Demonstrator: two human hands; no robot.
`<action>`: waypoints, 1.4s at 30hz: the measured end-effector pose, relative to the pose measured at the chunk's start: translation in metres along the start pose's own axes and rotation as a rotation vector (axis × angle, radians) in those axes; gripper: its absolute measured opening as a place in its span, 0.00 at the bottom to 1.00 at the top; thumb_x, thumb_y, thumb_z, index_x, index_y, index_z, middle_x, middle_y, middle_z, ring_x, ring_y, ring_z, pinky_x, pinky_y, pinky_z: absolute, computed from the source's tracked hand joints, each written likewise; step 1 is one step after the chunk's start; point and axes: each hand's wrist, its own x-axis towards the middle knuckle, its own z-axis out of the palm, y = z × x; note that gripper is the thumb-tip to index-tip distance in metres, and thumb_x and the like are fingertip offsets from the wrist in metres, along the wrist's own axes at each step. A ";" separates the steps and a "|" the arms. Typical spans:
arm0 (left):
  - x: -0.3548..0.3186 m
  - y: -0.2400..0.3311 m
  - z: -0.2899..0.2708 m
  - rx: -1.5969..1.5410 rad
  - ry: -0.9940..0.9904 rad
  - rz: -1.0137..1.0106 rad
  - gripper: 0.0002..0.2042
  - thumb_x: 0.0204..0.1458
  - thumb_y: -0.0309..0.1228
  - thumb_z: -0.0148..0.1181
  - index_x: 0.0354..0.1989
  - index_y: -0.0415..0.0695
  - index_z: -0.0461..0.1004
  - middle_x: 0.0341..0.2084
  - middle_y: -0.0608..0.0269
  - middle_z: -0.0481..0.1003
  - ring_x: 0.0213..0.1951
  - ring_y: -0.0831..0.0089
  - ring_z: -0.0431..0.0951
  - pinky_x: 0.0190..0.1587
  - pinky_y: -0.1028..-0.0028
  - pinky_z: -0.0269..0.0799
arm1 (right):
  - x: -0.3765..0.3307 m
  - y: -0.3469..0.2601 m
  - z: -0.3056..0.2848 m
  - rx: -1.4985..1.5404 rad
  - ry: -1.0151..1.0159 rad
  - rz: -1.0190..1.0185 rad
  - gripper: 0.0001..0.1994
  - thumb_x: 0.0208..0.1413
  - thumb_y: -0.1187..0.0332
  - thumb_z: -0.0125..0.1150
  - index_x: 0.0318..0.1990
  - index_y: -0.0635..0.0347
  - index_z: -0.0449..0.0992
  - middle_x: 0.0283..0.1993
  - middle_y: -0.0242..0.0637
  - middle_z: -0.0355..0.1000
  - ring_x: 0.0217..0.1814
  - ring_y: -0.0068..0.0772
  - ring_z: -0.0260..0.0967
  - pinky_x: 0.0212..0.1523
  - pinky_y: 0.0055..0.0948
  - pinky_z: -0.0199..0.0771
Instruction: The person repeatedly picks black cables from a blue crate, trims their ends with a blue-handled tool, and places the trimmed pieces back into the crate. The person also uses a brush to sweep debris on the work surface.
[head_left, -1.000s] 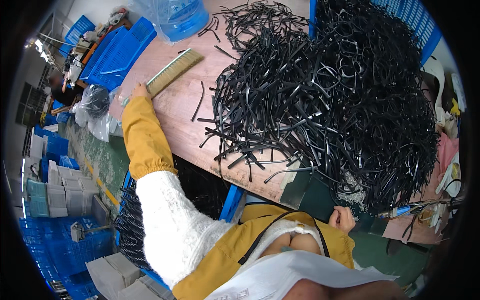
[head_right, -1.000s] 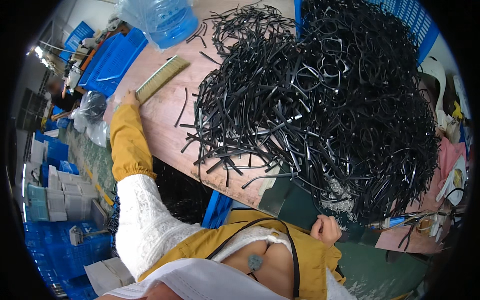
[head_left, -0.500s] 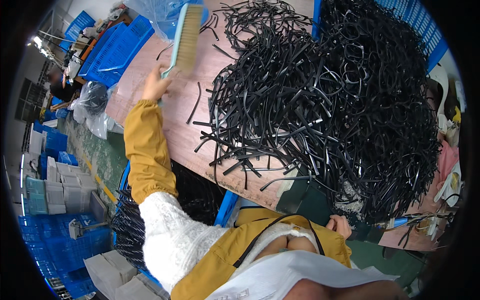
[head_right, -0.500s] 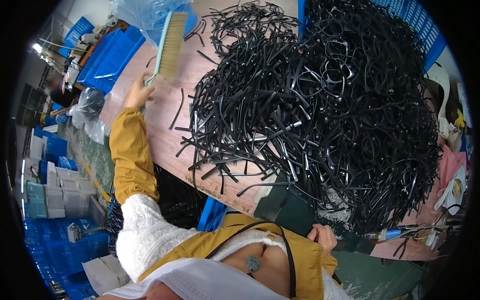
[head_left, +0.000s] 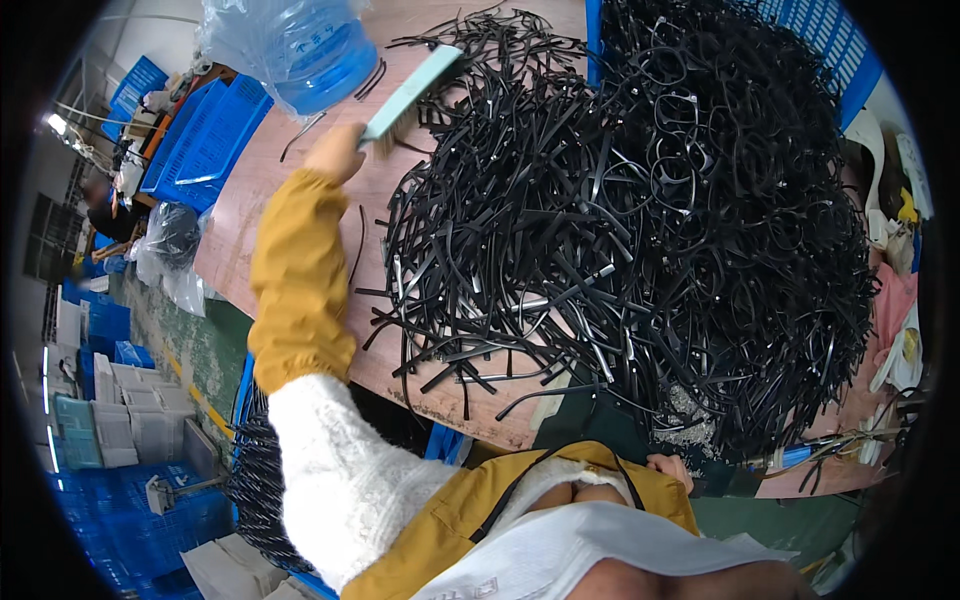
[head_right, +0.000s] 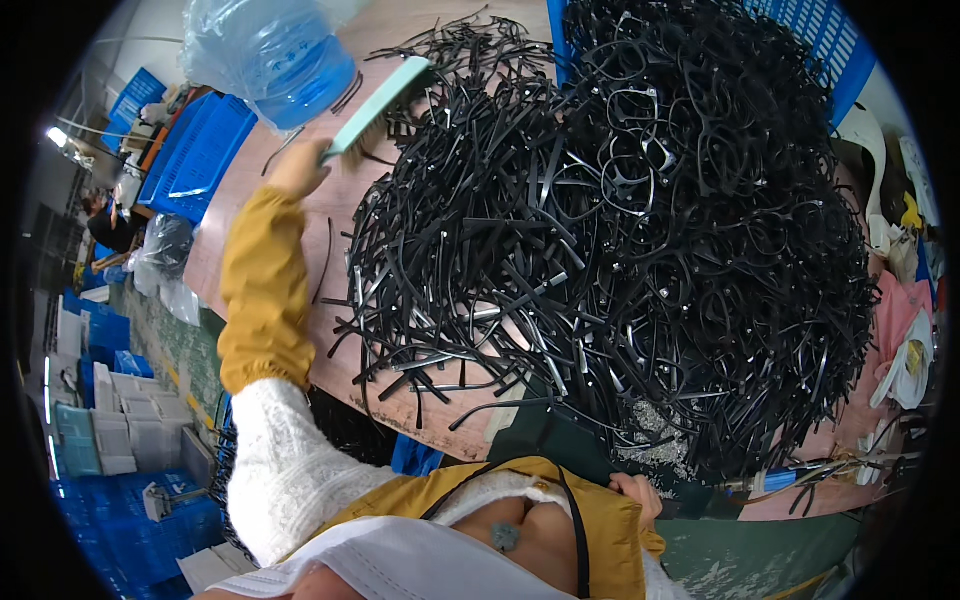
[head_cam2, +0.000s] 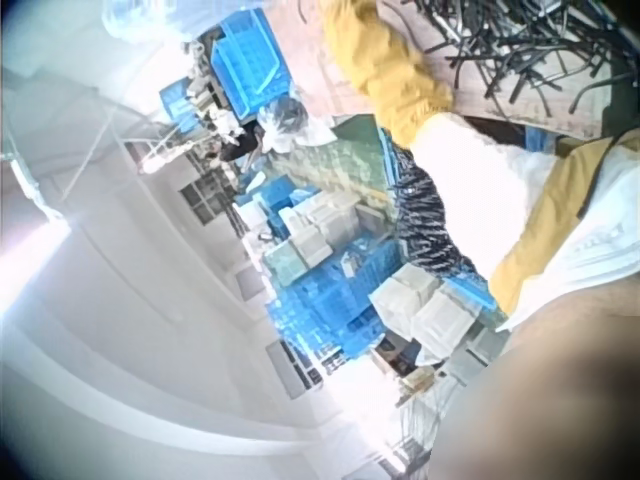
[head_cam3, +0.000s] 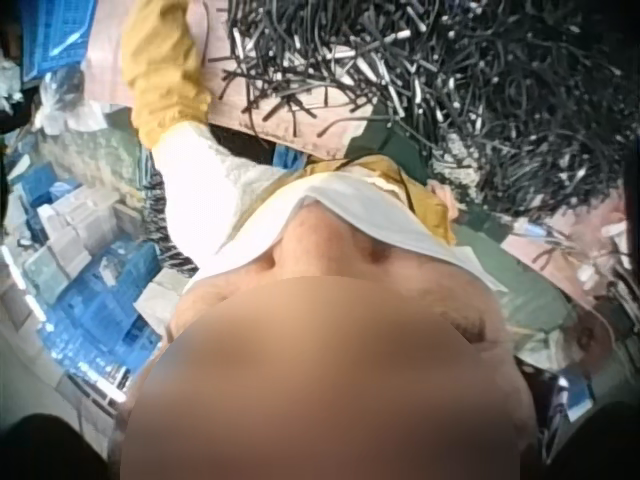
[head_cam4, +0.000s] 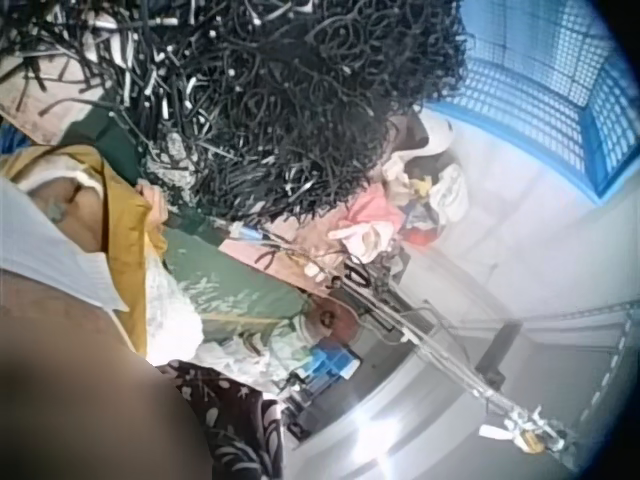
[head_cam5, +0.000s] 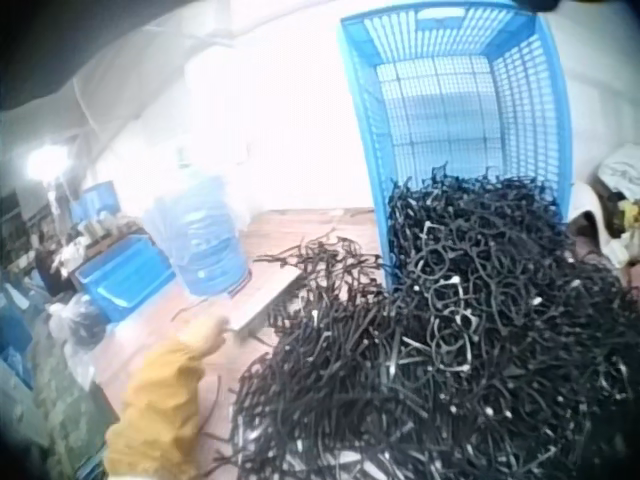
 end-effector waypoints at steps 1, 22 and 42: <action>-0.025 0.007 -0.014 -0.129 -0.048 0.034 0.20 0.53 0.29 0.67 0.56 0.42 0.77 0.46 0.44 0.81 0.49 0.48 0.81 0.53 0.57 0.75 | -0.002 0.001 -0.001 0.017 -0.031 0.046 0.06 0.43 0.70 0.63 0.31 0.50 0.82 0.22 0.34 0.65 0.20 0.39 0.65 0.22 0.37 0.64; 0.306 0.060 0.089 -0.138 0.125 -0.054 0.19 0.58 0.38 0.61 0.57 0.47 0.80 0.39 0.48 0.79 0.43 0.54 0.78 0.45 0.59 0.72 | -0.021 0.022 -0.014 -0.045 -0.288 0.114 0.06 0.48 0.64 0.63 0.32 0.52 0.79 0.24 0.36 0.67 0.22 0.41 0.67 0.23 0.38 0.67; 0.208 0.144 -0.035 -0.877 -0.116 0.101 0.13 0.67 0.33 0.59 0.52 0.37 0.73 0.30 0.69 0.73 0.24 0.84 0.71 0.25 0.81 0.68 | 0.000 0.000 -0.005 -0.062 -0.137 0.033 0.05 0.52 0.65 0.62 0.29 0.54 0.78 0.23 0.36 0.66 0.21 0.40 0.66 0.21 0.37 0.66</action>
